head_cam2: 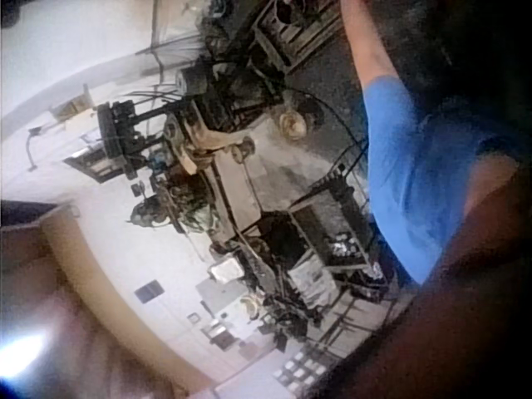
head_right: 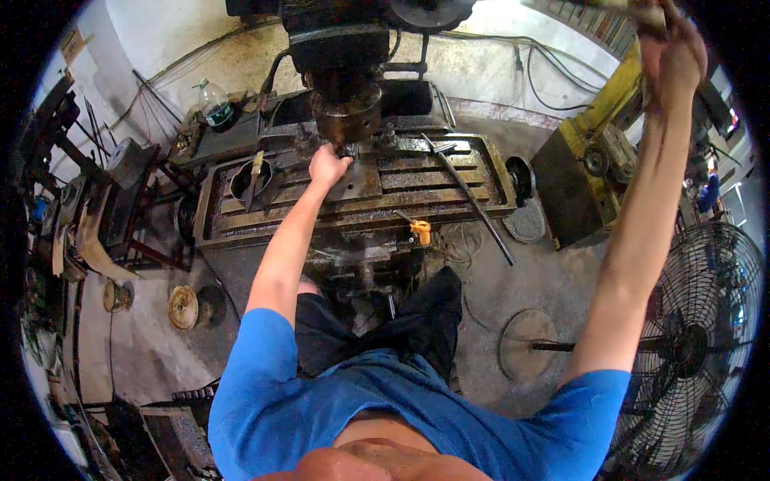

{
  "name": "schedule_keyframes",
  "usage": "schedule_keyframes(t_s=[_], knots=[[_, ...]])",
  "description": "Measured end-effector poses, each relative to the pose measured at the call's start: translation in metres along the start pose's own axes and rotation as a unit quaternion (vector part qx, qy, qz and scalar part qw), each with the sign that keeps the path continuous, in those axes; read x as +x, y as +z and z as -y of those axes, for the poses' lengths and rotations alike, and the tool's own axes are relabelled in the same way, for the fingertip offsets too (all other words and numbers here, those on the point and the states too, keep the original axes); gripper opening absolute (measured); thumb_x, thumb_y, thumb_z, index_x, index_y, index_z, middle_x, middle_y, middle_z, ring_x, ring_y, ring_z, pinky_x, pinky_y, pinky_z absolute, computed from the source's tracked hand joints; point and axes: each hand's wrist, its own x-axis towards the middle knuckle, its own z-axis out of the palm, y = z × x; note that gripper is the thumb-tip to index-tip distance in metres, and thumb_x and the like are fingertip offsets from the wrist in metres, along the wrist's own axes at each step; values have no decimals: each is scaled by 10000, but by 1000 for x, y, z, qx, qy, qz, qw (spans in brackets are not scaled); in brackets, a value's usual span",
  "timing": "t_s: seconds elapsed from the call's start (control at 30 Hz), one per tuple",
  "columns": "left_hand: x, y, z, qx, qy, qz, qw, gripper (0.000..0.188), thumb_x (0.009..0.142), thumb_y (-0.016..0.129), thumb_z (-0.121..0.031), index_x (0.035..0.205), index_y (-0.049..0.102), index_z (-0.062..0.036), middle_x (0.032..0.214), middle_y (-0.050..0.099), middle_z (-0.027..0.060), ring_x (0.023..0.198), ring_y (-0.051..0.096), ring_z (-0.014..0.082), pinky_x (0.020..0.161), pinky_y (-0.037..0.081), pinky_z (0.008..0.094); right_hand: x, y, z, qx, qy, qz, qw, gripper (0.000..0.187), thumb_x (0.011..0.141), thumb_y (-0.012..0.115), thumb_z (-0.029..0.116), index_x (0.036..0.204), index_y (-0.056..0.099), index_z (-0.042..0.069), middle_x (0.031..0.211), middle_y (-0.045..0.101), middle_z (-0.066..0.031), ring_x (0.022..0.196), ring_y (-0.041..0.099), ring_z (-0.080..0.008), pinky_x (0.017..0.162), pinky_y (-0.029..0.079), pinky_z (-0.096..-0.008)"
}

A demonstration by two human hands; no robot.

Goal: The person operates a milling machine by placing metal workpieces on the bed, using a small yellow hand tool to secure or adjust them, and turning manual wheels to move the machine head while picking new parts from a bin.

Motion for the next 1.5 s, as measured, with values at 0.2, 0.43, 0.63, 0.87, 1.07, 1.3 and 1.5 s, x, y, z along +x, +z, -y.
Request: schedule_keyframes(t_s=[0.2,0.43,0.63,0.87,1.07,1.3,1.5], knots=[[-8,-8,-8,42,-10,-19,999,387,627,715,-286,930,622,-65,887,629,158,870,594,310,744,470,402,-47,-63,-37,33,-41,175,983,394,822,399,223,1010,525,-99,776,447,-75,1070,473,-427,1002,273,-503],[-8,-7,-4,26,-1,-47,999,350,625,720,-296,829,627,-27,863,628,166,843,598,318,725,474,406,-96,-83,-72,38,-81,147,985,392,692,470,252,879,568,-78,623,413,-48,832,534,-277,1008,226,-588],[0,4,-5,9,0,-21,1000,358,614,730,-296,806,619,-15,855,626,176,829,601,320,701,476,415,-125,-98,-83,13,-117,158,980,375,735,498,294,833,571,-60,630,486,-62,837,539,-265,1002,237,-558],[1,6,1,50,22,-59,997,403,618,743,-349,707,562,0,665,616,162,703,615,314,619,467,411,-128,-95,-89,0,-118,137,983,375,683,497,271,829,562,-68,664,502,-83,851,537,-266,1000,248,-536],[7,8,26,-30,96,-51,994,284,721,684,-189,861,568,28,623,603,130,541,598,224,505,457,358,-134,-88,-91,47,-116,131,983,350,688,499,258,804,568,-65,637,488,-80,829,527,-263,986,260,-528],[-58,-55,22,-243,86,97,961,356,774,594,-63,1102,520,53,578,572,88,430,513,107,373,383,264,-145,-97,-101,67,-106,116,985,327,671,495,242,787,567,-56,645,498,-87,813,519,-261,989,252,-527],[-112,-98,50,-241,36,119,963,316,799,586,-56,1088,526,56,603,579,86,443,502,97,374,391,245,-157,-92,-103,84,-95,89,988,264,617,452,169,730,554,-47,670,504,-101,798,509,-251,997,251,-511]])
